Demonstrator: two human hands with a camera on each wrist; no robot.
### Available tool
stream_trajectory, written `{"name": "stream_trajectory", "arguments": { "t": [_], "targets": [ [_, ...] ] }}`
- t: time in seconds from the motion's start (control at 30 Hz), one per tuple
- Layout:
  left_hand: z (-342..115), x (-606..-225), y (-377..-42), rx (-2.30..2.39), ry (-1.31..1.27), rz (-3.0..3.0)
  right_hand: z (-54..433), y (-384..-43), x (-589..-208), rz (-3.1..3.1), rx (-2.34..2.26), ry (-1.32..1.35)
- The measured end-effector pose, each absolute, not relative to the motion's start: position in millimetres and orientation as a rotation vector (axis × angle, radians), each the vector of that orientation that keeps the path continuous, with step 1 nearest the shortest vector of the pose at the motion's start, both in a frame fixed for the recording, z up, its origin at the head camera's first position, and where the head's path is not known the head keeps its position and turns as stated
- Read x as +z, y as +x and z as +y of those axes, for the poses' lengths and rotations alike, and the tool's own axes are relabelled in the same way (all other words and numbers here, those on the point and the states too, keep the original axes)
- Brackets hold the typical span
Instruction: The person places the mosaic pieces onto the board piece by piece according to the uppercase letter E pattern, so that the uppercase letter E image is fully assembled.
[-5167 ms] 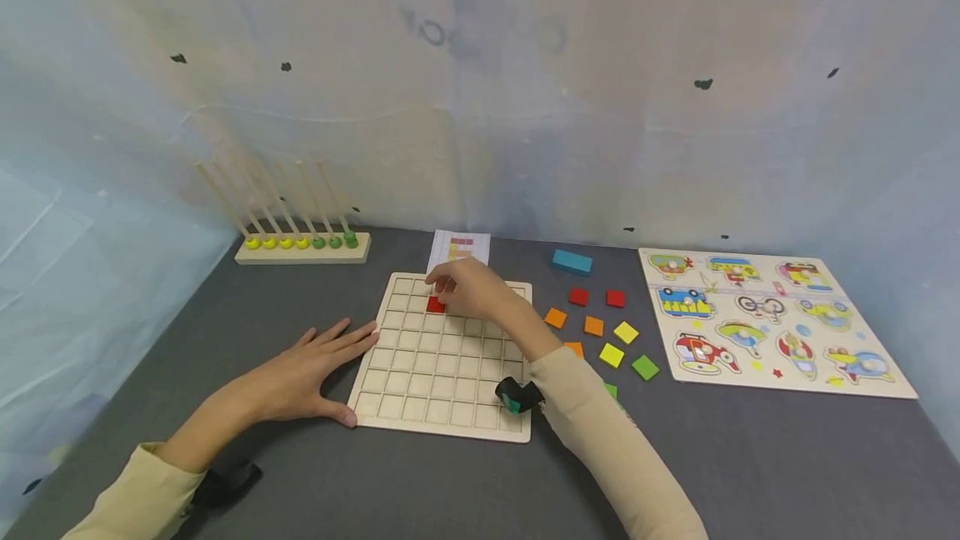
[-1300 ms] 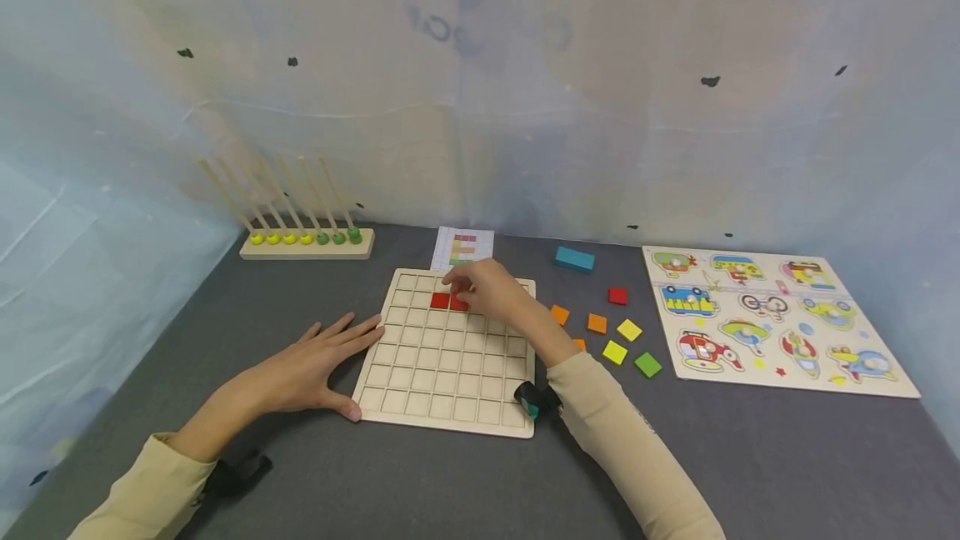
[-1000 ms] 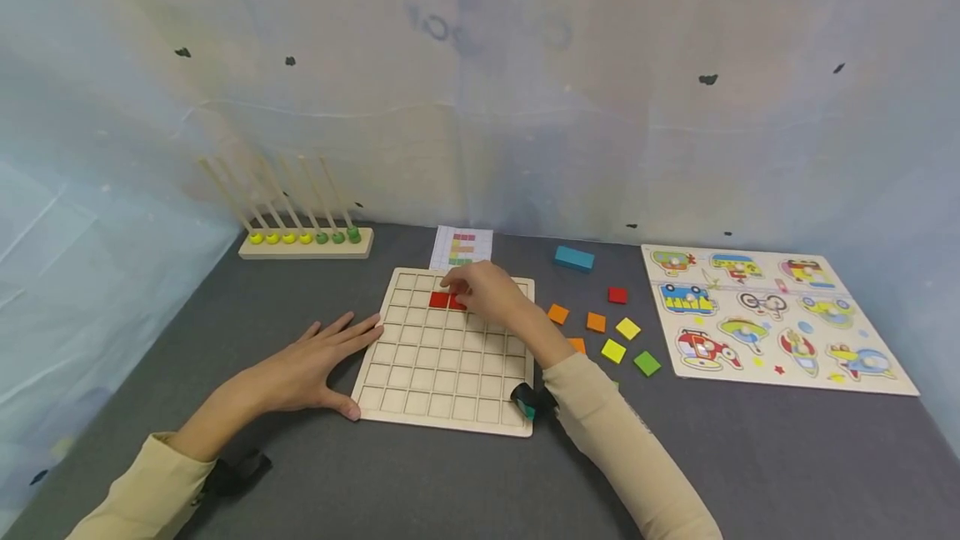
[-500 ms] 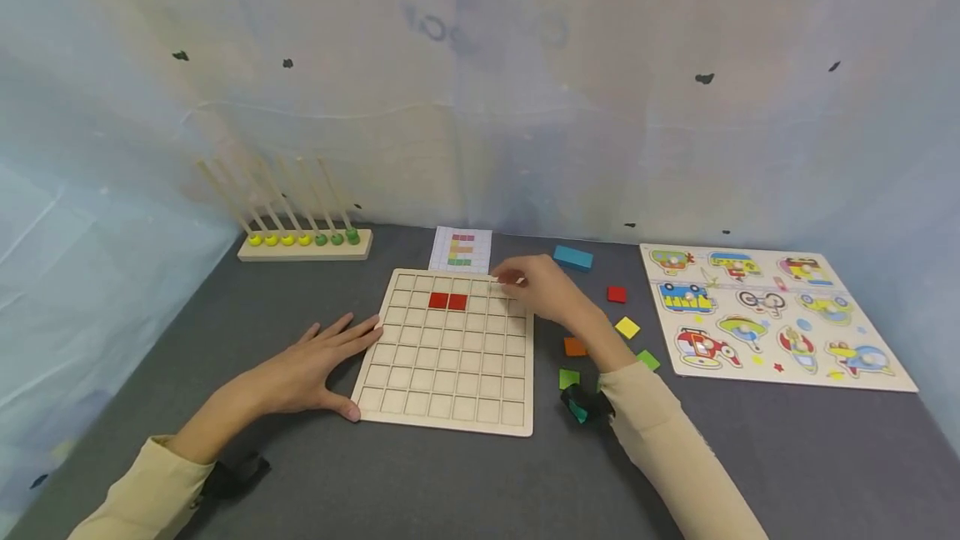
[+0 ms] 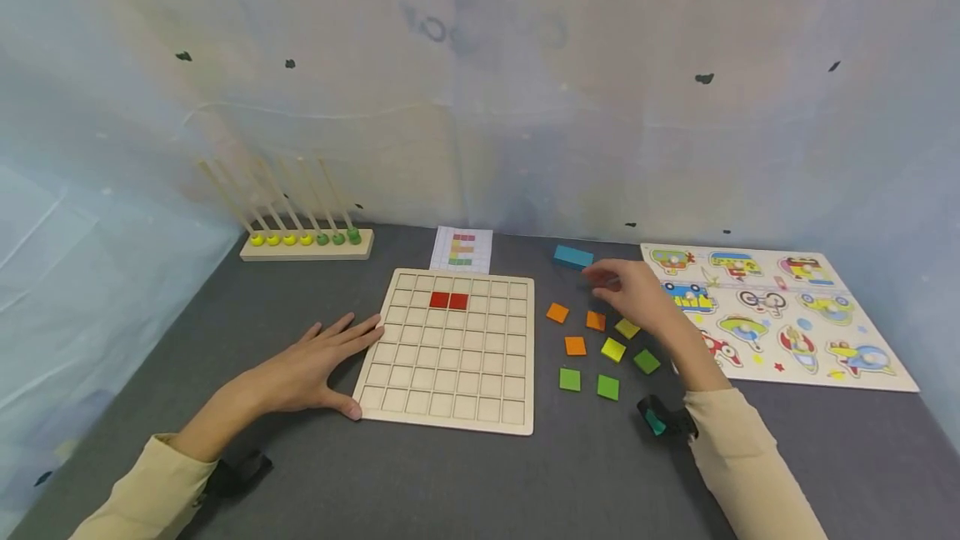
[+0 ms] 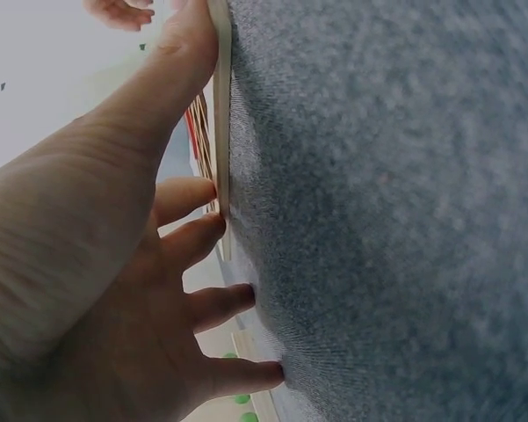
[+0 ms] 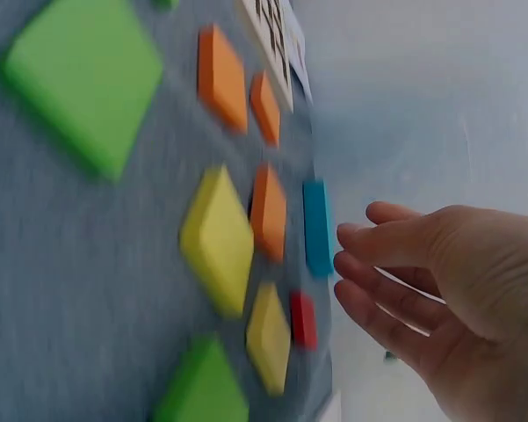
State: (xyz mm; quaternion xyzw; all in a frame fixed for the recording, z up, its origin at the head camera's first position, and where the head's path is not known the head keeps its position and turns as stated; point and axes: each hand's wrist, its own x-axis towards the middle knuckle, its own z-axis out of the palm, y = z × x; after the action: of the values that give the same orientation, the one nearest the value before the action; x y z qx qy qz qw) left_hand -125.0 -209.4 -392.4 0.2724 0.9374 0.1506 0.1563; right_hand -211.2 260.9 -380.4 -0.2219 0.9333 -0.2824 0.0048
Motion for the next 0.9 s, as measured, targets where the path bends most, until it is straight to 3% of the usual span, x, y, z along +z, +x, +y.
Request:
{"name": "stream_trajectory", "arguments": {
  "t": [0.3, 0.9],
  "targets": [
    [-209, -393, -124, 0.436, 0.767, 2.674, 295, -210, -389, 2.939, -0.836, -0.679],
    [-209, -394, -124, 0.464, 0.763, 2.674, 289, -215, -390, 2.968, -0.783, -0.653]
  ]
}}
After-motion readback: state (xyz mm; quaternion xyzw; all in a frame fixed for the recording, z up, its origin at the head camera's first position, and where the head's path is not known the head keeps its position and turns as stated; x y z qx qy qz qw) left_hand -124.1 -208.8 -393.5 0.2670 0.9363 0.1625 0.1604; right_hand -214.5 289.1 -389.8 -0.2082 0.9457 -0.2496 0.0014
